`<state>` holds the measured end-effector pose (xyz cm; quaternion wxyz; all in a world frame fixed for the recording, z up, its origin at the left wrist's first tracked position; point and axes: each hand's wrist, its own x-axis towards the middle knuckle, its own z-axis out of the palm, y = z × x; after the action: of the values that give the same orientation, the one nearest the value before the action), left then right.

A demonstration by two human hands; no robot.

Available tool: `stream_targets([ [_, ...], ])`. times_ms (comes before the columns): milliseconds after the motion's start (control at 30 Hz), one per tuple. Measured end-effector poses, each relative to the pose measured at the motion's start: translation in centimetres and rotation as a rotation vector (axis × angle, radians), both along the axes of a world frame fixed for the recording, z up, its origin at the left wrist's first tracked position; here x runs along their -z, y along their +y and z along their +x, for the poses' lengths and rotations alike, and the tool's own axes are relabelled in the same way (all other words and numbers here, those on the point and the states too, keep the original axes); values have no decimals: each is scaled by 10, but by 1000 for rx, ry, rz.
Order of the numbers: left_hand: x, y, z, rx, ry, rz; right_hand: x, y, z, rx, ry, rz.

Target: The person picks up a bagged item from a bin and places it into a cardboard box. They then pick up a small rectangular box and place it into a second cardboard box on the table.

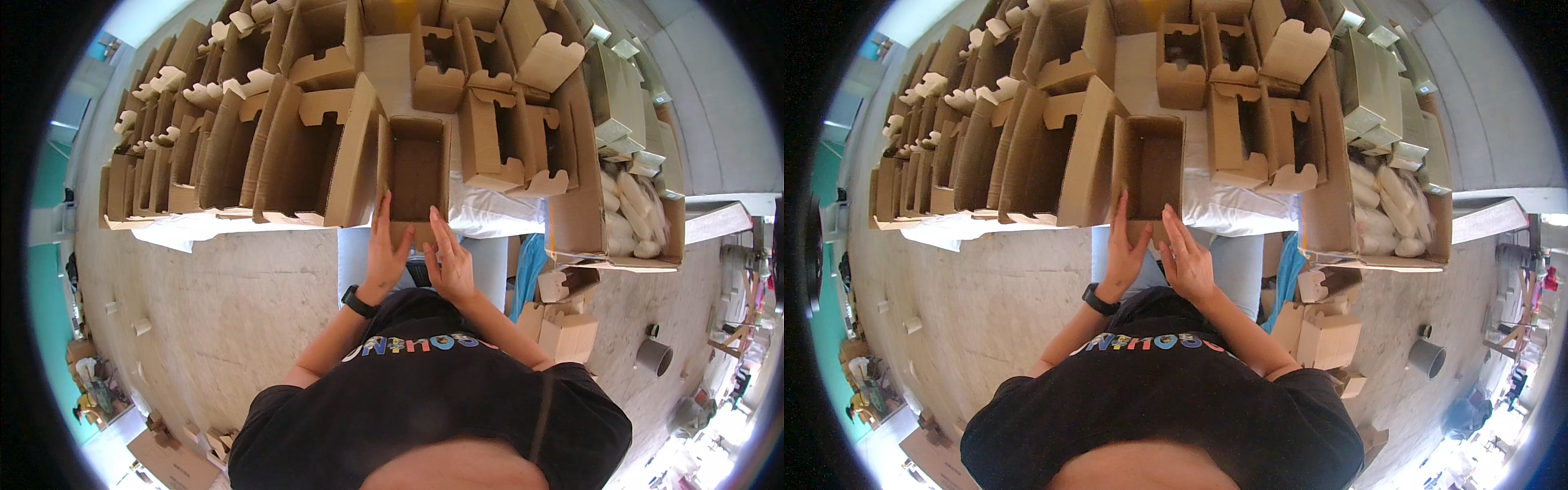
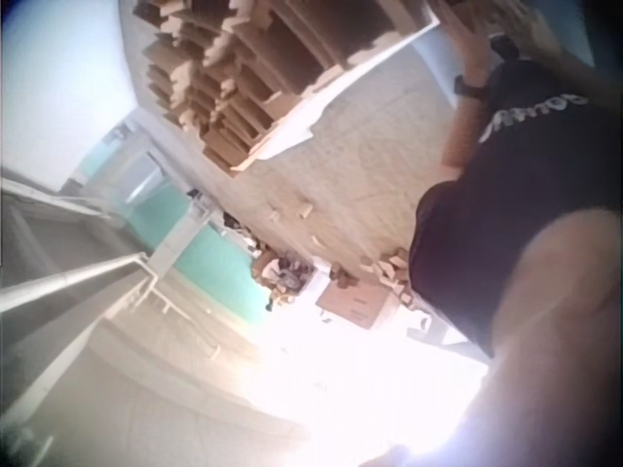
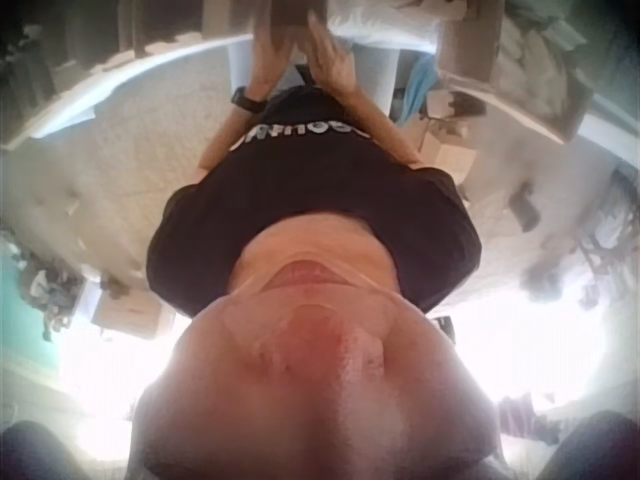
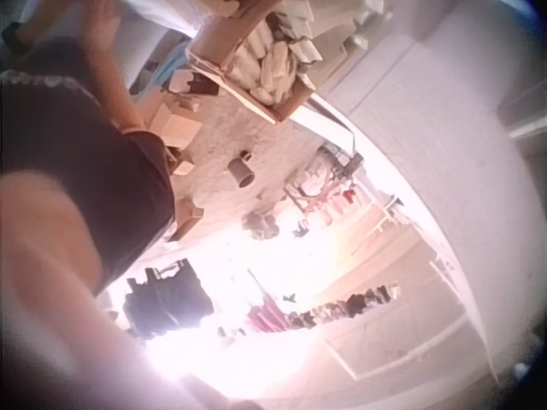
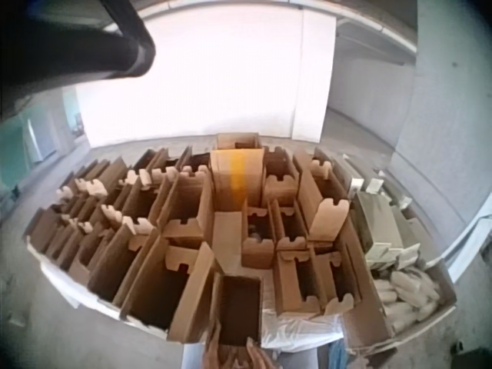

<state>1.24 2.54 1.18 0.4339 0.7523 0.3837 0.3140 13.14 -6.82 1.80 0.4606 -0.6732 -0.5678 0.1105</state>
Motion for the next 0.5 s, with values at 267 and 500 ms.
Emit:
stream_targets([
  [267, 4, 0, -4, 13, -31, -53, 7, -11, 0, 131, -77, -20],
  [500, 7, 2, 2, 44, -9, 19, -4, -9, 25, 176, -224, 7],
])
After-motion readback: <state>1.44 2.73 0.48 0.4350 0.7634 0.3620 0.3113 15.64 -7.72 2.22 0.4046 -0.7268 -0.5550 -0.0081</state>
